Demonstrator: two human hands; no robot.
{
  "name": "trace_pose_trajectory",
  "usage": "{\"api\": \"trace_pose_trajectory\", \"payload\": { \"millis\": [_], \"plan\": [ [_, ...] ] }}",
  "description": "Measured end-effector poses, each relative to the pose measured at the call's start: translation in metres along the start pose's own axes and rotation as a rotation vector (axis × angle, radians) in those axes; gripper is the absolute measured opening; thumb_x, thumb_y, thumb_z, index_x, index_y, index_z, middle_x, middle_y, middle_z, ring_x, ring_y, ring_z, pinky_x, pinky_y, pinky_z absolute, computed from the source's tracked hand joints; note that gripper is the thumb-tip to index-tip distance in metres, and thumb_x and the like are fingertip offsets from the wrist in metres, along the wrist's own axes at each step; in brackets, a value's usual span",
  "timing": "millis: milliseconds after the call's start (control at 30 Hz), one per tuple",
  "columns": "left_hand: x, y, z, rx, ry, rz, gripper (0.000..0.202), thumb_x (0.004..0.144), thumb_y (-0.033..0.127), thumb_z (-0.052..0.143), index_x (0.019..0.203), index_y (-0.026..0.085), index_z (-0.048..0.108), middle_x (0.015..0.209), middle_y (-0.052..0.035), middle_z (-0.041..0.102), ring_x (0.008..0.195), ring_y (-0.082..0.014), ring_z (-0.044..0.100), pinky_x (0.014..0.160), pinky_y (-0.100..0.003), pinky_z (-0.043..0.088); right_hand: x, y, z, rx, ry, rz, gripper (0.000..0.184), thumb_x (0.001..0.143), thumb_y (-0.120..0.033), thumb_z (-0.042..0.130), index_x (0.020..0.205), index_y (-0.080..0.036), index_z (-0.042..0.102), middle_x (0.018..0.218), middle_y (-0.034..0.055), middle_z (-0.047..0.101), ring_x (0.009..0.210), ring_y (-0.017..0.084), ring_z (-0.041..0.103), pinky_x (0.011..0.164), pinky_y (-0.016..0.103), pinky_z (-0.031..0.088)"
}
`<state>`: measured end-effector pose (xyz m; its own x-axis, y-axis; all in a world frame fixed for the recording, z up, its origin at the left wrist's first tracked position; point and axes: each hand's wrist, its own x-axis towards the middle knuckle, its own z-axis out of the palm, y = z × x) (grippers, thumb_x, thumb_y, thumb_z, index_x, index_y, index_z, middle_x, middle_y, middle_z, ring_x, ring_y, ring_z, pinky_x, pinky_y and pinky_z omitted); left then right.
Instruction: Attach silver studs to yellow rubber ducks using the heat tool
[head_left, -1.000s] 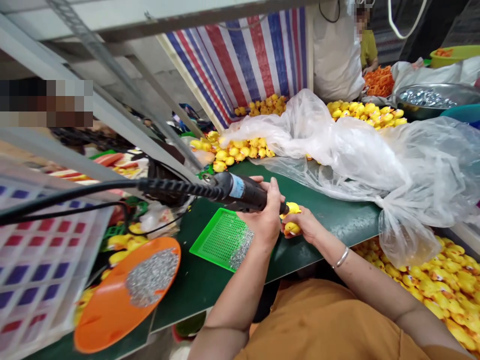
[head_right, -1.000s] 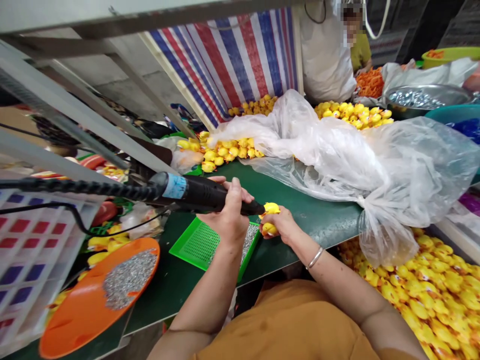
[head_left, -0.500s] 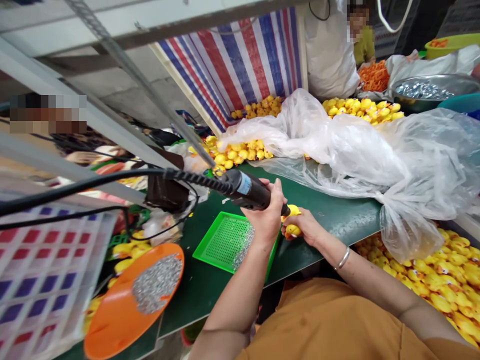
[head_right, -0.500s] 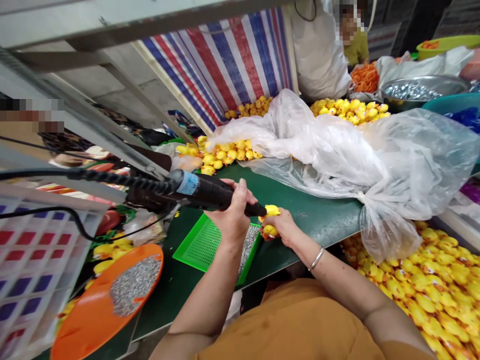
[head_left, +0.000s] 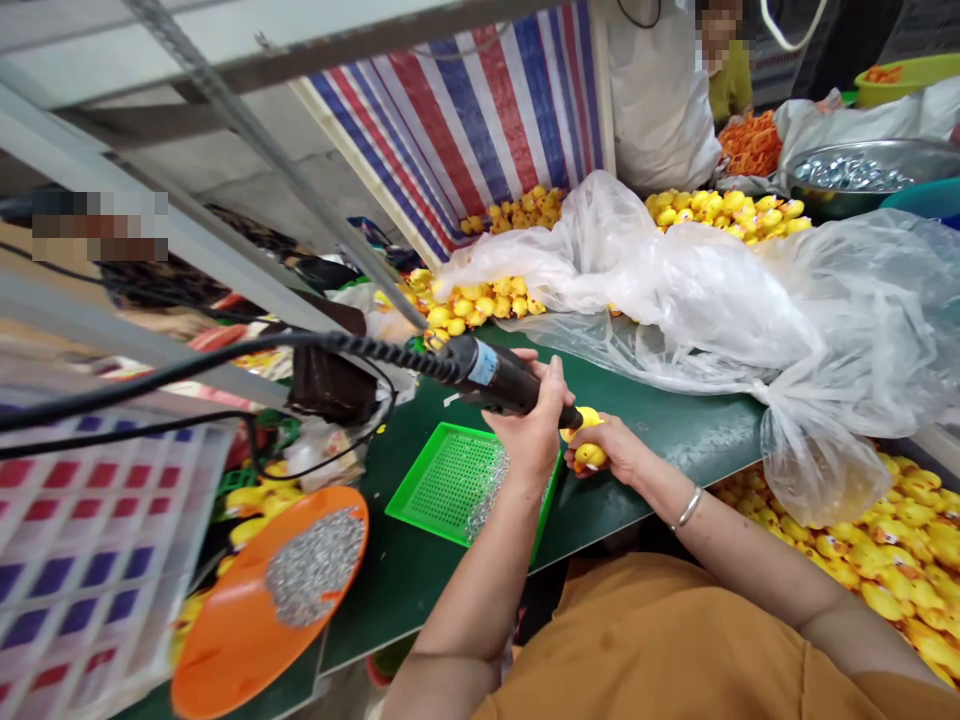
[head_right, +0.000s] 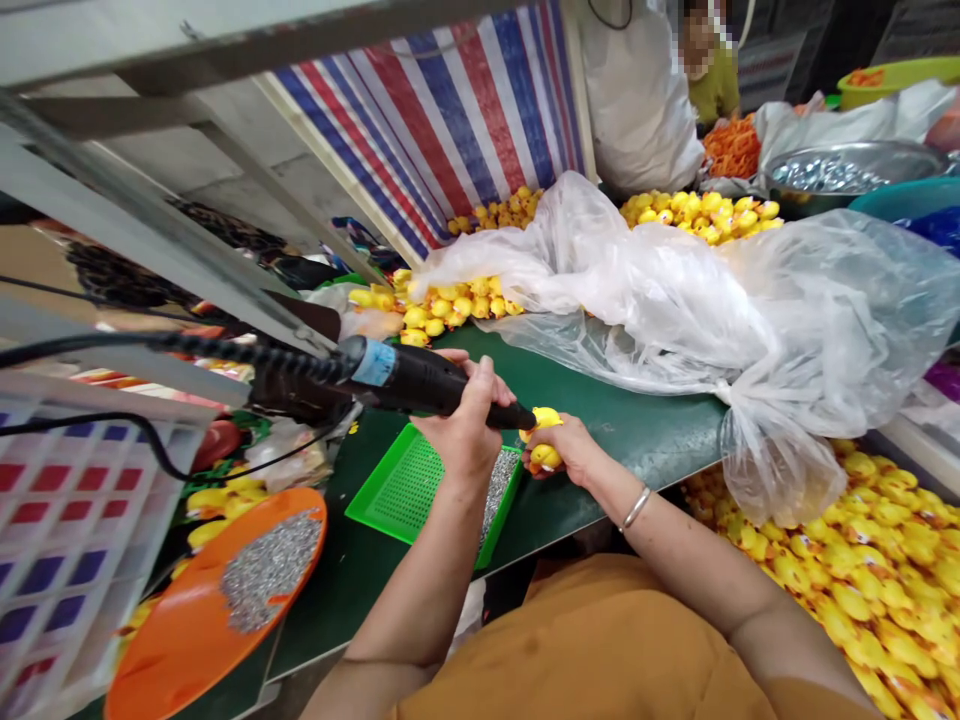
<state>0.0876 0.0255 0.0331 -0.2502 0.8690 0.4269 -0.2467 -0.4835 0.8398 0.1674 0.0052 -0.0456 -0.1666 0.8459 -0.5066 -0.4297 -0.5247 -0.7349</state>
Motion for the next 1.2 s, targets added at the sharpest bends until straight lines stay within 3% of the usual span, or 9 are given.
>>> {"api": "trace_pose_trajectory", "payload": {
  "millis": [133,367,600,1033,1200],
  "plan": [
    [-0.005,-0.005,0.003,0.023,0.055,0.063,0.033,0.074,0.035,0.077,0.092,0.02,0.053,0.055,0.0105,0.054,0.041,-0.0077,0.053,0.049,-0.024,0.05,0.006,0.005,-0.005,0.047,-0.019,-0.046,0.037,0.05,-0.013,0.068,0.084,-0.018,0.054,0.058,0.0032,0.068,0.05,0.018,0.063,0.041,0.026,0.052],
    [-0.006,-0.026,0.008,0.057,0.06,-0.05,0.034,0.069,0.035,0.079,0.086,0.019,0.054,0.052,0.0115,0.051,0.039,-0.0088,0.054,0.047,-0.023,0.048,0.015,0.018,-0.017,0.088,-0.049,-0.068,0.035,0.049,-0.018,0.071,0.082,-0.016,0.058,0.056,0.0034,0.068,0.047,0.016,0.062,0.043,0.025,0.052],
    [-0.009,-0.028,0.011,0.046,0.09,-0.03,0.03,0.07,0.03,0.077,0.082,0.018,0.052,0.054,0.0099,0.054,0.039,-0.0073,0.053,0.045,-0.022,0.047,0.016,0.025,-0.015,0.074,0.059,-0.154,0.04,0.051,-0.024,0.071,0.086,-0.018,0.055,0.054,0.0011,0.067,0.045,0.017,0.062,0.042,0.027,0.053],
    [0.0,-0.034,0.006,-0.033,0.029,-0.081,0.041,0.064,0.038,0.083,0.078,0.019,0.05,0.051,0.0108,0.05,0.036,-0.0066,0.049,0.042,-0.022,0.044,0.017,0.022,-0.015,0.021,0.065,-0.067,0.036,0.057,-0.018,0.067,0.091,-0.018,0.053,0.057,0.0037,0.069,0.046,0.018,0.064,0.04,0.026,0.053],
    [0.003,-0.027,0.005,0.026,0.039,-0.058,0.038,0.068,0.037,0.08,0.089,0.02,0.055,0.055,0.0099,0.053,0.04,-0.008,0.052,0.047,-0.024,0.048,0.02,0.02,-0.012,0.016,0.117,-0.034,0.037,0.057,-0.016,0.066,0.092,-0.019,0.055,0.056,0.0026,0.069,0.046,0.018,0.064,0.038,0.025,0.052]
  ]
}}
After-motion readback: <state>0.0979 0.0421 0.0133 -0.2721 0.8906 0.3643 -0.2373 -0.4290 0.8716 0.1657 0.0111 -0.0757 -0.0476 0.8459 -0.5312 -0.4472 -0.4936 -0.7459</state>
